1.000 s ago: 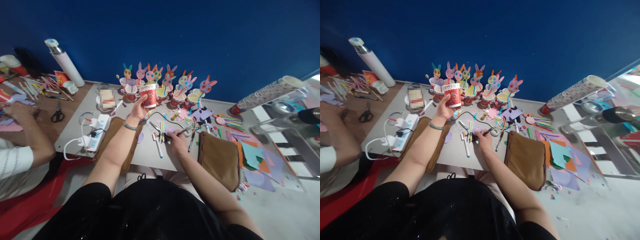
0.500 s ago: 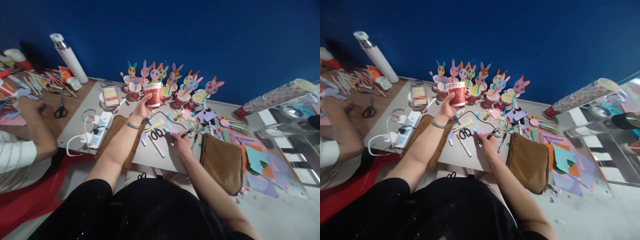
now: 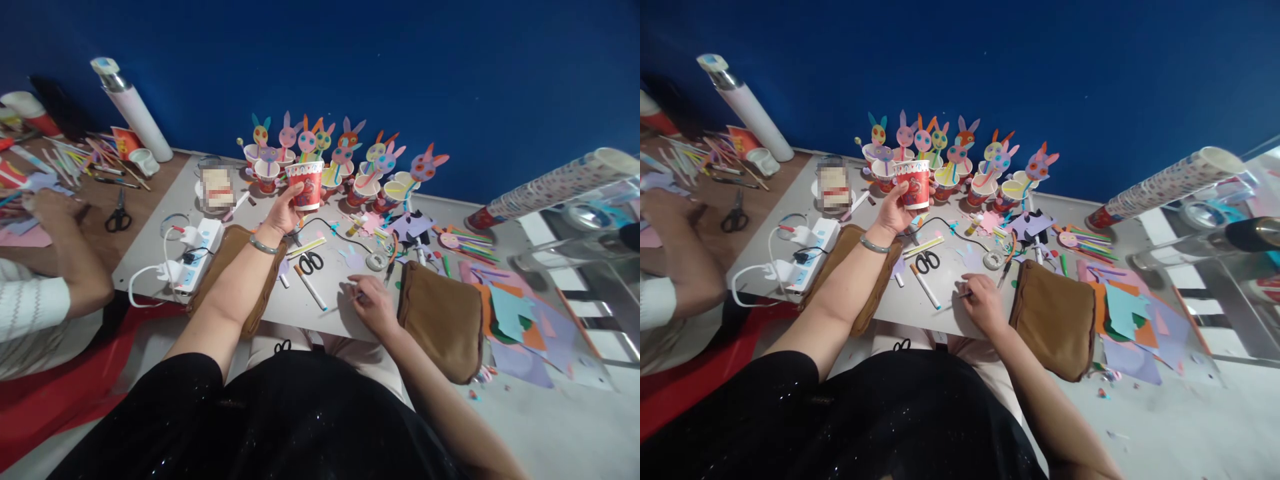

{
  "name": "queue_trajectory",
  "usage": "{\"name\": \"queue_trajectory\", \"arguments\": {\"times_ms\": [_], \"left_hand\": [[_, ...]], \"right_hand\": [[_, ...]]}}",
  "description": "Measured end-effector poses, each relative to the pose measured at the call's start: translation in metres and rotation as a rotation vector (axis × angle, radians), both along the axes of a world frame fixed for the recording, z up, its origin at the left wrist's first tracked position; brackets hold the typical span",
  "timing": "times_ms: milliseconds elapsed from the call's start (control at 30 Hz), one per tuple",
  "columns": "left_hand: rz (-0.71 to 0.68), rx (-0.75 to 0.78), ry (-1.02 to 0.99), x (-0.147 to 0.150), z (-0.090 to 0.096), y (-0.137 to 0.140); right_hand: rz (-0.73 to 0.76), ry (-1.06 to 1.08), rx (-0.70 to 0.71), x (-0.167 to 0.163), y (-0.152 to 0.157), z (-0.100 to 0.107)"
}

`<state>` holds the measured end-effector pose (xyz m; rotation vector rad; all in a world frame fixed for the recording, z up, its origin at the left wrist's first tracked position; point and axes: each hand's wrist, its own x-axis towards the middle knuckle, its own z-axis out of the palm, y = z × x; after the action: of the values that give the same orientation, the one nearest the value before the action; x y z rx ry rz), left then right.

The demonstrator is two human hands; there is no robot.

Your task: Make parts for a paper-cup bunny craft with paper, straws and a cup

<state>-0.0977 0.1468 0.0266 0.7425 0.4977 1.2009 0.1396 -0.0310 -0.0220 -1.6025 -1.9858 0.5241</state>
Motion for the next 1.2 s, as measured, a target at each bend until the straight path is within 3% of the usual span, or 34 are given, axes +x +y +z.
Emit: {"name": "queue_trajectory", "arguments": {"times_ms": [133, 233, 467, 700, 1000, 1200], "left_hand": [[-0.010, 0.025, -0.029, 0.000, 0.000, 0.000], [-0.011, -0.001, -0.050, -0.001, 0.001, 0.000], [-0.015, -0.019, -0.047, -0.001, 0.002, 0.000], [-0.013, -0.001, -0.025, -0.003, -0.001, 0.002], [-0.013, 0.009, 0.016, -0.003, -0.003, 0.003], [-0.023, 0.011, -0.010, -0.003, -0.001, 0.001]], "right_hand": [[-0.083, -0.364, -0.033, 0.004, 0.042, -0.002], [-0.161, -0.486, -0.078, 0.005, 0.068, 0.003], [-0.205, -0.583, -0.235, 0.011, 0.097, 0.009], [-0.206, -0.543, -0.294, 0.013, 0.101, 0.007], [-0.241, -0.308, -0.181, 0.007, 0.086, 0.008], [-0.183, -0.407, 0.036, 0.000, 0.075, 0.003]]}}
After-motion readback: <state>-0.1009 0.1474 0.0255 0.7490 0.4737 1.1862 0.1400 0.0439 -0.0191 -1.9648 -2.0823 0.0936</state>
